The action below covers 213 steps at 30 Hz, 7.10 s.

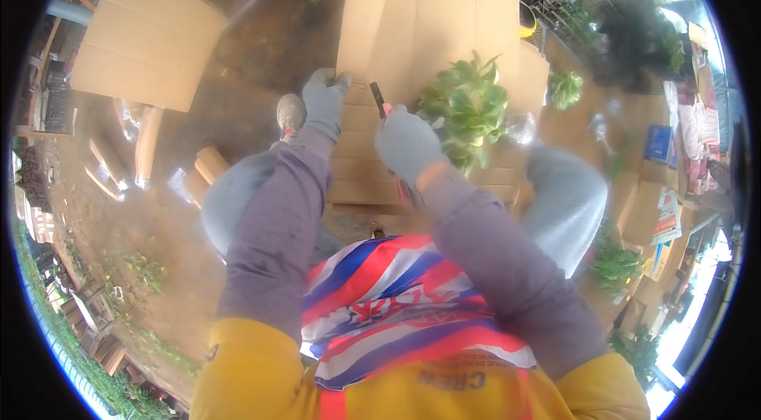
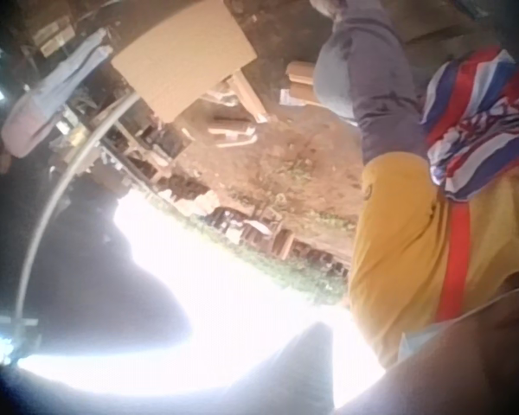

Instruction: The person wraps small potted plants in cardboard and secures them with packing tape. They place each plant on a cardboard sheet, fold the cardboard around it, and apply tape to seal the package.

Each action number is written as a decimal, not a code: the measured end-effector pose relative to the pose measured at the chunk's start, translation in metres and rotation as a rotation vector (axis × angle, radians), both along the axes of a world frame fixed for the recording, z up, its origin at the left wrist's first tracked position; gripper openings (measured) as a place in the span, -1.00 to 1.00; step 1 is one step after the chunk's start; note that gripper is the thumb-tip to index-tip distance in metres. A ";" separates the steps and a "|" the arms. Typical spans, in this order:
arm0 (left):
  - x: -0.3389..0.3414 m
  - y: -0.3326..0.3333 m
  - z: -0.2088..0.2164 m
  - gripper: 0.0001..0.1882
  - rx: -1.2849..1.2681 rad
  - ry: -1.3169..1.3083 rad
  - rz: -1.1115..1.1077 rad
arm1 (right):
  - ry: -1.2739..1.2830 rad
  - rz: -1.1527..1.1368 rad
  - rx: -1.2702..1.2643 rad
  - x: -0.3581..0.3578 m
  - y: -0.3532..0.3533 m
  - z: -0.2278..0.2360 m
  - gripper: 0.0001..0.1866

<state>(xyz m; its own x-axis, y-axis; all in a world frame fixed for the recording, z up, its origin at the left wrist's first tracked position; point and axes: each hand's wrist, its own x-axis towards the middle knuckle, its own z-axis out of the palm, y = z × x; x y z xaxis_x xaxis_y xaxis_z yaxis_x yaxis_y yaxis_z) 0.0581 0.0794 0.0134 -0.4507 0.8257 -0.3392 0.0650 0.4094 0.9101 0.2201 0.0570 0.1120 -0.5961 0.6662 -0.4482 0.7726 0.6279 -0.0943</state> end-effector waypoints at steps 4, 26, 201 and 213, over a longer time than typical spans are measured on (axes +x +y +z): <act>0.004 -0.005 0.026 -0.81 -0.028 0.209 -0.006 | -0.005 0.029 0.016 -0.013 0.011 -0.011 -0.70; 0.015 0.008 0.023 -0.88 0.265 0.158 0.096 | 0.081 0.059 -0.204 -0.007 0.022 0.009 -0.71; 0.211 -0.151 0.132 -0.48 -0.023 -0.297 -0.399 | 1.698 -1.181 -0.832 0.152 -0.059 0.008 -0.60; 0.007 -0.021 0.069 -0.57 0.080 -0.001 -0.328 | 1.582 -1.542 -0.383 0.354 0.205 -0.048 -0.67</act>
